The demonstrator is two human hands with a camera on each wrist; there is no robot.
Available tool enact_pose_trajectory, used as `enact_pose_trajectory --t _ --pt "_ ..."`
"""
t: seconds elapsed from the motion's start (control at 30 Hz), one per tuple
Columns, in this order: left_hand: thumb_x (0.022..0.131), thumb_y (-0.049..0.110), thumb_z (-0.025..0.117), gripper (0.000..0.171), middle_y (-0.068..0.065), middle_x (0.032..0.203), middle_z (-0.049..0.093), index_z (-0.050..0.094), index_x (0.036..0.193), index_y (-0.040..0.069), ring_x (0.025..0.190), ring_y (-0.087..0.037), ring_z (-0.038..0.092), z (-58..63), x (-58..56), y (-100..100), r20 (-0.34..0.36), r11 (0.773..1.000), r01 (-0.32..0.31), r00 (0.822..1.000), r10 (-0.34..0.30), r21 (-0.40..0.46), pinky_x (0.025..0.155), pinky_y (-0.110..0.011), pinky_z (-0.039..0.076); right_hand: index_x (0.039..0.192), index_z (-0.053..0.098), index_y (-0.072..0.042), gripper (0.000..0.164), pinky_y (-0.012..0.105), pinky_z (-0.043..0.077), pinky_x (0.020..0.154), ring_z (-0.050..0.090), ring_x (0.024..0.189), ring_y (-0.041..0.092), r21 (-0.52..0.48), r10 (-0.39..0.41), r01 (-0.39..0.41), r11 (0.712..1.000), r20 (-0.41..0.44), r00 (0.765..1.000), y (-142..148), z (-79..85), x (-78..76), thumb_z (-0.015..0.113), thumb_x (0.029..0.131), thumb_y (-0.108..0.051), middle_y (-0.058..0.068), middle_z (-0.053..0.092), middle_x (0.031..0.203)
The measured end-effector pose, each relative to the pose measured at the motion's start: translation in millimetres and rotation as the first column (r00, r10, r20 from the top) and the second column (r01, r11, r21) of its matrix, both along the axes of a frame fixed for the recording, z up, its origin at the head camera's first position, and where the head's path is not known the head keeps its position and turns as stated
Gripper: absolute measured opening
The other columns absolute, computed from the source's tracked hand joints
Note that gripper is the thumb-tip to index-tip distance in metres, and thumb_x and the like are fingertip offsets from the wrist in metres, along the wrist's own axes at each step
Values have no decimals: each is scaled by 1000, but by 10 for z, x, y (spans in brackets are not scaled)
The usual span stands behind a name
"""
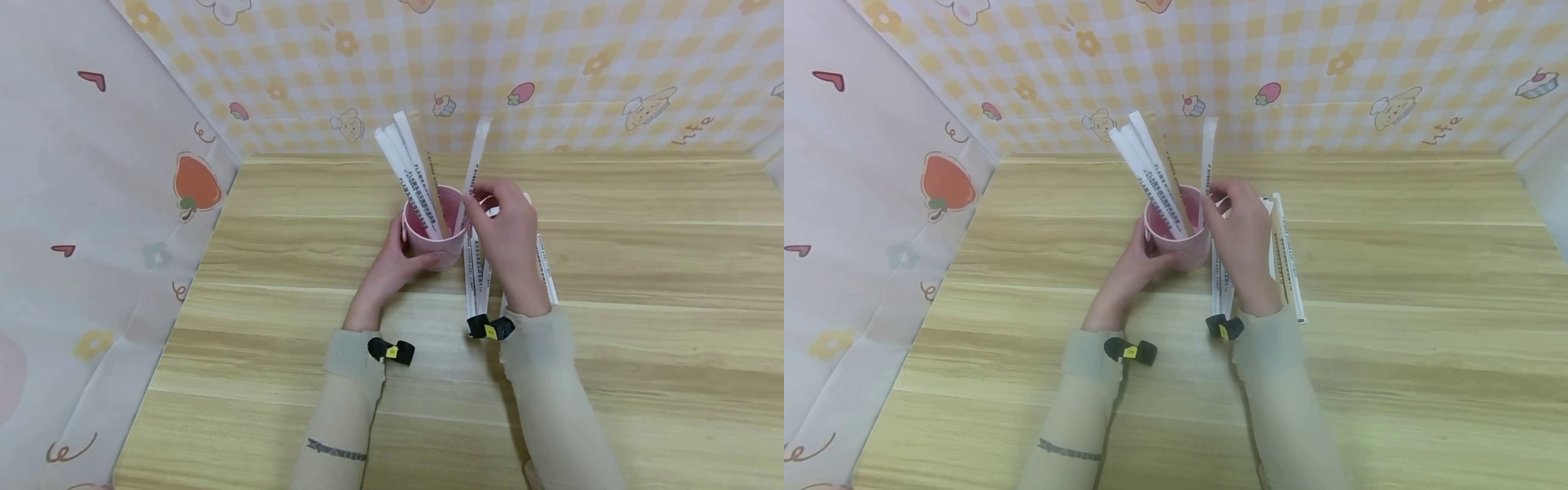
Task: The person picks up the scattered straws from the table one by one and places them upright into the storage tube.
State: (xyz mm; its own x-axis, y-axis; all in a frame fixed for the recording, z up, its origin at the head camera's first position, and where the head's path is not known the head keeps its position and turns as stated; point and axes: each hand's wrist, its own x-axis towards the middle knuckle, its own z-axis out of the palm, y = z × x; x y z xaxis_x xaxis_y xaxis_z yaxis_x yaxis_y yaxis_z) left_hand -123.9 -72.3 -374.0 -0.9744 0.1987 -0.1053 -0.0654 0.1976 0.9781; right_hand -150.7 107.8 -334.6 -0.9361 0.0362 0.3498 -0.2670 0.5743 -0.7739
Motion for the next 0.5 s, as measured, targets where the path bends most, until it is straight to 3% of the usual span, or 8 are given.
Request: enact_pose_trajectory --t 0.5 --pt "71 26 75 93 7 140 28 14 141 26 126 -9 26 -4 -9 3 8 1000 -5 1000 5 8 102 -34 23 107 62 -11 30 24 43 65 50 81 11 32 -8 6 999 64 998 -18 -49 -13 58 85 -31 1 56 96"
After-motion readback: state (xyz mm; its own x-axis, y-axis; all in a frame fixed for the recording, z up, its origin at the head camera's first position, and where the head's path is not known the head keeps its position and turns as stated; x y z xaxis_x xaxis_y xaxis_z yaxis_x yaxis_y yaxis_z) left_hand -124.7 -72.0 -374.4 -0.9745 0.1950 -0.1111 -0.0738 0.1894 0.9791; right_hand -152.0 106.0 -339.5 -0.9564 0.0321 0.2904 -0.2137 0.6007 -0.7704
